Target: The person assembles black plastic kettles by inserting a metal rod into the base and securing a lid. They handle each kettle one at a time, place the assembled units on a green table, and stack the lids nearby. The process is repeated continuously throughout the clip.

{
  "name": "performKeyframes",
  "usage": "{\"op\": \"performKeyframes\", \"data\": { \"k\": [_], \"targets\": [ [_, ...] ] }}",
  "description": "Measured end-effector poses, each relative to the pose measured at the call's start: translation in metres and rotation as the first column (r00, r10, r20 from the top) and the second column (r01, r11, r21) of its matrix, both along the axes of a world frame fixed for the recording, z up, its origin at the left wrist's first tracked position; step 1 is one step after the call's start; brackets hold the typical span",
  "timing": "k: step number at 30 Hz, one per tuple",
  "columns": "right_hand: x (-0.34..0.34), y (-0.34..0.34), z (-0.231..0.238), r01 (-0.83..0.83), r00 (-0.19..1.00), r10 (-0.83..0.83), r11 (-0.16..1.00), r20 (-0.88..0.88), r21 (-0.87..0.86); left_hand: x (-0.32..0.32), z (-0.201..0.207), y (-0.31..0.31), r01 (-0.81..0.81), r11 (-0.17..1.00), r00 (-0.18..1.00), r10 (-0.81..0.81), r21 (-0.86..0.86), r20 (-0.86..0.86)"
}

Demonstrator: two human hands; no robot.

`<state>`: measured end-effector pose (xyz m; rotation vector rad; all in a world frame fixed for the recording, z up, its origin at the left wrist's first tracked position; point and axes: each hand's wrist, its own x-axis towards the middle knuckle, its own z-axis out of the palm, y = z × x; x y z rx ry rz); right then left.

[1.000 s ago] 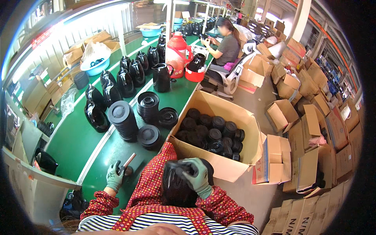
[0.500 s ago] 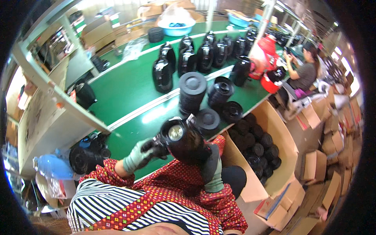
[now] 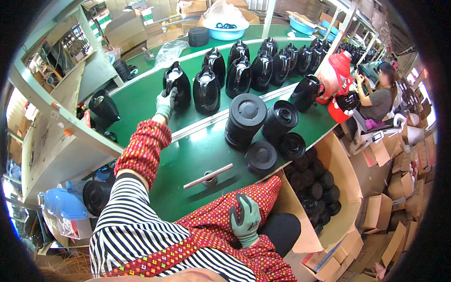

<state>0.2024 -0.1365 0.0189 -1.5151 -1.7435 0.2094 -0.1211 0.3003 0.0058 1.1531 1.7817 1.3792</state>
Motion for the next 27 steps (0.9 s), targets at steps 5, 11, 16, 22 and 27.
{"op": "performKeyframes", "data": {
  "k": [5,11,16,22,27],
  "targets": [
    [-0.002,0.007,0.004,-0.025,0.998,0.027,0.999,0.057,-0.022,-0.001,-0.038,0.090,-0.108,0.994,0.962,0.099,0.024,0.254],
    [-0.009,0.009,0.008,0.018,0.998,-0.013,0.996,0.063,-0.082,0.021,-0.006,0.060,-0.062,0.995,0.963,0.041,-0.072,-0.266],
    [-0.010,0.008,0.002,-0.009,0.993,0.021,0.994,0.112,-0.109,-0.106,0.008,0.044,-0.400,0.909,0.760,0.402,0.119,-0.511],
    [0.001,0.011,-0.016,-0.099,0.986,0.110,0.991,0.123,-0.094,-0.317,0.020,0.020,-0.828,0.554,0.397,0.469,-0.087,-0.789],
    [-0.005,0.011,-0.005,-0.072,0.987,0.089,0.989,0.131,-0.129,-0.301,0.016,0.026,-0.804,0.578,0.470,0.478,-0.137,-0.742]
  ]
}}
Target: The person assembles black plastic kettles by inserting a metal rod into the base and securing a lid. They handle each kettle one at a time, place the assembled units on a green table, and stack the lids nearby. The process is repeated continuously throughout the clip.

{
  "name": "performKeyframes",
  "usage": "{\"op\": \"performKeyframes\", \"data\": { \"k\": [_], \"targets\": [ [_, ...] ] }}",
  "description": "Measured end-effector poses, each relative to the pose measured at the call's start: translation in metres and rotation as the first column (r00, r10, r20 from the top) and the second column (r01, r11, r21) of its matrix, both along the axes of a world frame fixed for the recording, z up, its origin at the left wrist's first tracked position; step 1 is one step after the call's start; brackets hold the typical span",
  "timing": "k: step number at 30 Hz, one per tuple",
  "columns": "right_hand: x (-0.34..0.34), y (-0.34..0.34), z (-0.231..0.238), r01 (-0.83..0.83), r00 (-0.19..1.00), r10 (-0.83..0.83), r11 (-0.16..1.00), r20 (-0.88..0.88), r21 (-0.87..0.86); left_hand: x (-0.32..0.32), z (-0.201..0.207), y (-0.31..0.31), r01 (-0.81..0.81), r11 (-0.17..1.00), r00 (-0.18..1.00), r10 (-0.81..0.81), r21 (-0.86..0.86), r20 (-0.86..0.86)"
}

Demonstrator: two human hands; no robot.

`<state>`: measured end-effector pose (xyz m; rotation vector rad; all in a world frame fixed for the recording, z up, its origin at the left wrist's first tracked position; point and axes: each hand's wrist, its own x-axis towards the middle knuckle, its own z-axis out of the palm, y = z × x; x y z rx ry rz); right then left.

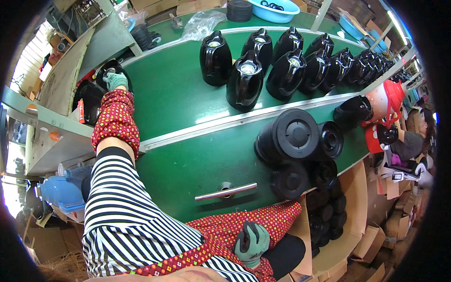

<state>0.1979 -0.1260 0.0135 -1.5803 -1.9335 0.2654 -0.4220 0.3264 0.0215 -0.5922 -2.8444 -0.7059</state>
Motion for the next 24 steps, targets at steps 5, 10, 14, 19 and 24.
{"op": "performKeyframes", "data": {
  "k": [5,10,14,19,24],
  "targets": [
    [-0.006,0.002,0.011,0.018,1.000,-0.018,1.000,-0.009,0.011,0.055,-0.014,-0.019,0.138,0.964,0.981,-0.102,0.226,-0.165],
    [-0.008,0.003,0.018,0.018,1.000,-0.018,0.999,0.004,0.044,0.119,-0.012,-0.065,0.410,0.813,0.911,-0.382,0.413,-0.153],
    [0.004,0.003,0.026,-0.022,0.989,0.010,0.996,-0.145,-0.082,0.198,0.035,-0.155,0.686,0.521,0.683,-0.702,0.508,-0.202],
    [-0.002,0.040,0.073,-0.141,0.883,0.096,0.988,-0.460,-0.064,0.269,0.101,-0.277,0.901,0.048,0.200,-0.928,0.430,-0.316],
    [-0.011,0.068,0.123,-0.340,0.592,-0.179,0.828,-0.786,-0.445,0.316,0.148,-0.351,0.901,-0.350,-0.331,-0.937,0.256,-0.115]
  ]
}}
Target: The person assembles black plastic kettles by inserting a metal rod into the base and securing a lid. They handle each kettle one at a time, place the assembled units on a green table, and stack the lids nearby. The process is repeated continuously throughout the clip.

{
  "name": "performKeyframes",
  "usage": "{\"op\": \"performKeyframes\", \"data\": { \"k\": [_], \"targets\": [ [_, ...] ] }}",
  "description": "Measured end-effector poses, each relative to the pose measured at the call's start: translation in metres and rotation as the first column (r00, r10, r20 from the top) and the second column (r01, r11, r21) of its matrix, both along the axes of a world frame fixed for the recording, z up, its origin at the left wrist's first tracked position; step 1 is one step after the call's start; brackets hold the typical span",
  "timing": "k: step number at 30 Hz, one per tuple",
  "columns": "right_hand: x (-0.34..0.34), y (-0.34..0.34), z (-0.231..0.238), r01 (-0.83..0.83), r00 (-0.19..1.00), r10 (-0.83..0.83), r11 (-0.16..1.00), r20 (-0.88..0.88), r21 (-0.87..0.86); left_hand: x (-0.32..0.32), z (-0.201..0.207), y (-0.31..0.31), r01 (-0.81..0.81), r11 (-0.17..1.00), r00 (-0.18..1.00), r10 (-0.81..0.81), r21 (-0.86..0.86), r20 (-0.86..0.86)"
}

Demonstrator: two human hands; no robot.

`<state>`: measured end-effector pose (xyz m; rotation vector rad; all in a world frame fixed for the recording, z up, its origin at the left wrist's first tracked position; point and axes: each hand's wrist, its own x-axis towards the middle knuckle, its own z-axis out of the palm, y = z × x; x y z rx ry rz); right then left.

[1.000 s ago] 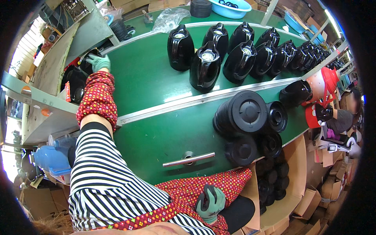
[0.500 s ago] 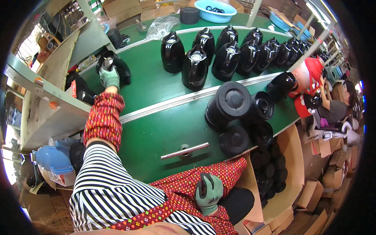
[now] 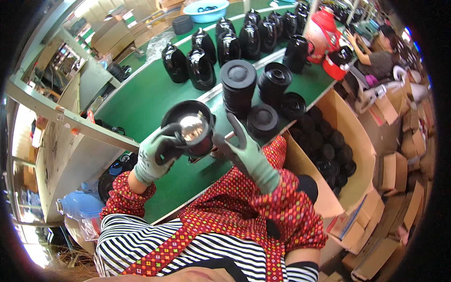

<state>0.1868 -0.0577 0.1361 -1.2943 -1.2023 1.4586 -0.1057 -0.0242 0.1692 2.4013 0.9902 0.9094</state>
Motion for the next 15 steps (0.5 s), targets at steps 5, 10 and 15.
{"op": "performKeyframes", "data": {
  "k": [5,10,15],
  "targets": [
    [0.016,-0.014,0.006,-0.186,0.945,0.170,0.982,-0.278,-0.031,0.039,0.013,-0.035,0.312,0.944,0.937,-0.287,0.110,-0.199],
    [0.059,-0.075,-0.018,0.059,0.857,-0.131,0.986,-0.498,-0.156,0.044,-0.013,-0.022,0.329,0.934,0.876,-0.248,-0.136,0.414],
    [0.100,-0.115,-0.079,0.127,0.772,-0.176,0.984,-0.611,-0.122,0.054,-0.100,0.014,0.375,0.565,0.826,0.157,-0.735,0.542]
  ]
}}
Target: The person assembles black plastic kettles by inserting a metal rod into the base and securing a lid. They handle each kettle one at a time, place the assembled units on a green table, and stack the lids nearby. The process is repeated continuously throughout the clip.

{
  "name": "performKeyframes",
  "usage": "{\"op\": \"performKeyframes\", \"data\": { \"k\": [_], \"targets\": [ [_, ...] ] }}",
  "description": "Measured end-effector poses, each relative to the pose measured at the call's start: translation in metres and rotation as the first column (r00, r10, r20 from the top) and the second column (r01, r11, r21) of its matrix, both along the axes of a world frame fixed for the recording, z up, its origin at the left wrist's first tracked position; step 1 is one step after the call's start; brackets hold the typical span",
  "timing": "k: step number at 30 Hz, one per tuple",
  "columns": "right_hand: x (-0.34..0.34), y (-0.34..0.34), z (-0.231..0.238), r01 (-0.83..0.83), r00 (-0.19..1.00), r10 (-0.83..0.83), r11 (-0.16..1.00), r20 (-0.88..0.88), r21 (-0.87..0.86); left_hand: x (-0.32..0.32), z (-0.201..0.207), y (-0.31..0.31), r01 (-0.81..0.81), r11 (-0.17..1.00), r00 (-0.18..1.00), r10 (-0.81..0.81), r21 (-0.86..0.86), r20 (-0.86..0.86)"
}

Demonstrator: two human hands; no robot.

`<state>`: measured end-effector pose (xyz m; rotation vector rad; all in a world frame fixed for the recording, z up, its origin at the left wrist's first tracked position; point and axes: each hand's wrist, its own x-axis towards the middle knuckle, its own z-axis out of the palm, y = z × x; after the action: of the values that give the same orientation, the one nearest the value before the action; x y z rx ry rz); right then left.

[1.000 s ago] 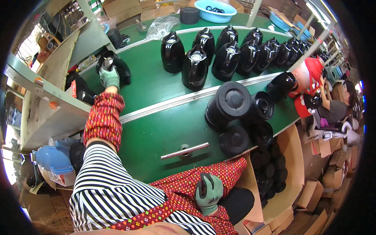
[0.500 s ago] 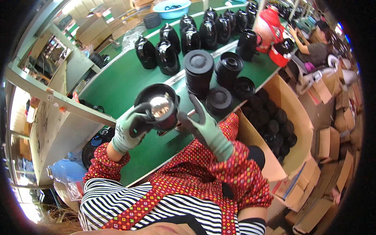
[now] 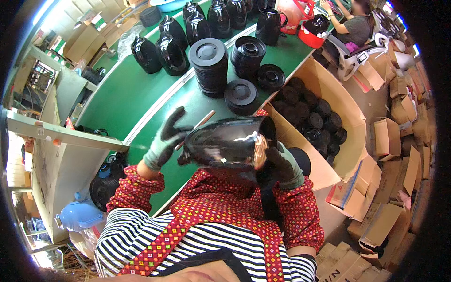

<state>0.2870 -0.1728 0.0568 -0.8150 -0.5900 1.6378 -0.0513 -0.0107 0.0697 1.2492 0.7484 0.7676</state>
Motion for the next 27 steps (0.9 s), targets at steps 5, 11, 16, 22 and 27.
{"op": "performKeyframes", "data": {
  "k": [5,11,16,22,27],
  "targets": [
    [-0.005,0.015,0.022,-0.232,0.970,0.231,0.973,-0.074,-0.009,0.032,-0.037,-0.024,0.358,0.933,0.896,-0.354,0.035,0.268],
    [-0.041,0.073,0.073,-0.402,0.870,0.429,0.903,0.244,-0.151,0.010,-0.081,-0.019,0.279,0.953,0.957,-0.286,0.117,0.050],
    [-0.020,0.169,-0.015,-0.173,0.299,-0.116,0.970,0.947,0.173,-0.007,-0.070,-0.026,0.176,0.893,0.929,-0.012,-0.414,0.370],
    [-0.010,0.223,-0.059,-0.121,-0.539,-0.038,0.992,0.842,-0.032,-0.020,-0.077,-0.024,0.153,0.904,0.940,-0.009,-0.399,0.340],
    [-0.005,0.193,-0.043,-0.114,-0.297,-0.345,0.939,0.890,0.326,-0.004,-0.072,-0.022,0.190,0.948,0.953,-0.115,-0.256,0.280]
  ]
}}
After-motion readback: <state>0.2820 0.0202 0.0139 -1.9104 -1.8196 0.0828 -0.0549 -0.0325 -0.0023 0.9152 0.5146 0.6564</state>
